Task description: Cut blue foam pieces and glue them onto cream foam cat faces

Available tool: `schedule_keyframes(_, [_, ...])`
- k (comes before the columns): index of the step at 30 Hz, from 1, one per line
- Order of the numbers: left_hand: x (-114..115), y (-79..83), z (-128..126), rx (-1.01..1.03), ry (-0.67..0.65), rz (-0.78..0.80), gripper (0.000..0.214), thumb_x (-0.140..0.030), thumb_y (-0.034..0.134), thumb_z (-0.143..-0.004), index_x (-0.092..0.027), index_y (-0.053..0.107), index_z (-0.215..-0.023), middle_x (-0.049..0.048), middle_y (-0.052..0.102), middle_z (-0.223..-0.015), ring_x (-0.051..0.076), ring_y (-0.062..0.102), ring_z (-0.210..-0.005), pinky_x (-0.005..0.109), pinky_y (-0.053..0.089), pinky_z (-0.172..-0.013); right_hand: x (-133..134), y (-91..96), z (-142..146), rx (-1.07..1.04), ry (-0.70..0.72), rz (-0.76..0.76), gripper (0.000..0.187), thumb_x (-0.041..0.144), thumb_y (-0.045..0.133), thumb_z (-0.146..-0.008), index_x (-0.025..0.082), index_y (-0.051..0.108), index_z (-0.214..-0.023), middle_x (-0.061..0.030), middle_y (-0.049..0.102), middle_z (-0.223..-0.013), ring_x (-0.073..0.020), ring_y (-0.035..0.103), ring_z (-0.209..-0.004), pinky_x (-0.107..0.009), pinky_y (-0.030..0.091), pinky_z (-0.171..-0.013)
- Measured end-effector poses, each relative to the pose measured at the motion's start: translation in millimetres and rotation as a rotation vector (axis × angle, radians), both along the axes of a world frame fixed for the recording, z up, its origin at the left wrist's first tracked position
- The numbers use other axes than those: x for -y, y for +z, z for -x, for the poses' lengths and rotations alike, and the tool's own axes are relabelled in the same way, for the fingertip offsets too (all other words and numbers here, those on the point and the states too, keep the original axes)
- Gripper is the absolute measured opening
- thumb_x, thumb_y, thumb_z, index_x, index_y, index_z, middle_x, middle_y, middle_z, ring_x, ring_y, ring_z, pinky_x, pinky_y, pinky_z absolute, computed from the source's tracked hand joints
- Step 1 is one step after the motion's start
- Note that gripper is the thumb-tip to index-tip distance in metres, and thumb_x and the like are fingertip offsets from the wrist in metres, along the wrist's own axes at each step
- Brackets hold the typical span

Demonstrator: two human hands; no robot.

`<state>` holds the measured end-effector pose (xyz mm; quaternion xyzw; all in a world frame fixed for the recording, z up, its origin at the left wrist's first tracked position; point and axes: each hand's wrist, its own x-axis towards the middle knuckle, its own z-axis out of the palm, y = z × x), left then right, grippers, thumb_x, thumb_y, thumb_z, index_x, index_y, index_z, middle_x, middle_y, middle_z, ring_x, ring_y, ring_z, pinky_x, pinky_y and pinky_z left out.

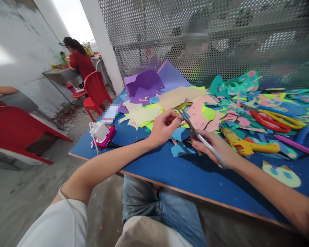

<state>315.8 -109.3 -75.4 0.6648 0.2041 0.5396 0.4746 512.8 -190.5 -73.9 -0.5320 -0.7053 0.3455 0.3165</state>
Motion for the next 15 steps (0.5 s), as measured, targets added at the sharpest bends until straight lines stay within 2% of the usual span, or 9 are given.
schedule_keyframes(5, [4,3.1,0,-0.012,-0.058,0.012,0.035,-0.046,0.071,-0.089,-0.018,0.053,-0.078,-0.0057,0.052,-0.063,0.005,0.045,-0.053,0.021,0.036,-0.051,0,-7.7,-4,-0.009,0.021,-0.052,0.050,0.070,0.057,-0.087,0.023,0.048,-0.076,0.0028,0.044,-0.063,-0.0132,0.038,-0.058,-0.027,0.032,-0.052])
schedule_keyframes(9, [4,2.1,-1,-0.002,-0.066,0.012,0.037,-0.050,0.069,-0.090,-0.019,0.052,-0.079,-0.0057,0.051,-0.062,0.006,0.046,-0.054,0.022,0.037,-0.052,0,-9.6,-5,-0.015,0.016,-0.042,0.050,0.072,0.059,-0.085,0.023,0.051,-0.080,0.0023,0.043,-0.067,-0.0139,0.039,-0.060,-0.027,0.034,-0.053])
schedule_keyframes(15, [5,-0.8,-1,0.004,-0.059,0.006,0.037,-0.050,0.068,-0.090,-0.018,0.053,-0.080,-0.0051,0.052,-0.066,0.006,0.045,-0.055,0.023,0.036,-0.053,2,2.4,2,-0.011,0.007,0.016,0.049,0.069,0.063,-0.081,0.023,0.050,-0.082,0.0015,0.047,-0.071,-0.0149,0.043,-0.062,-0.029,0.038,-0.057])
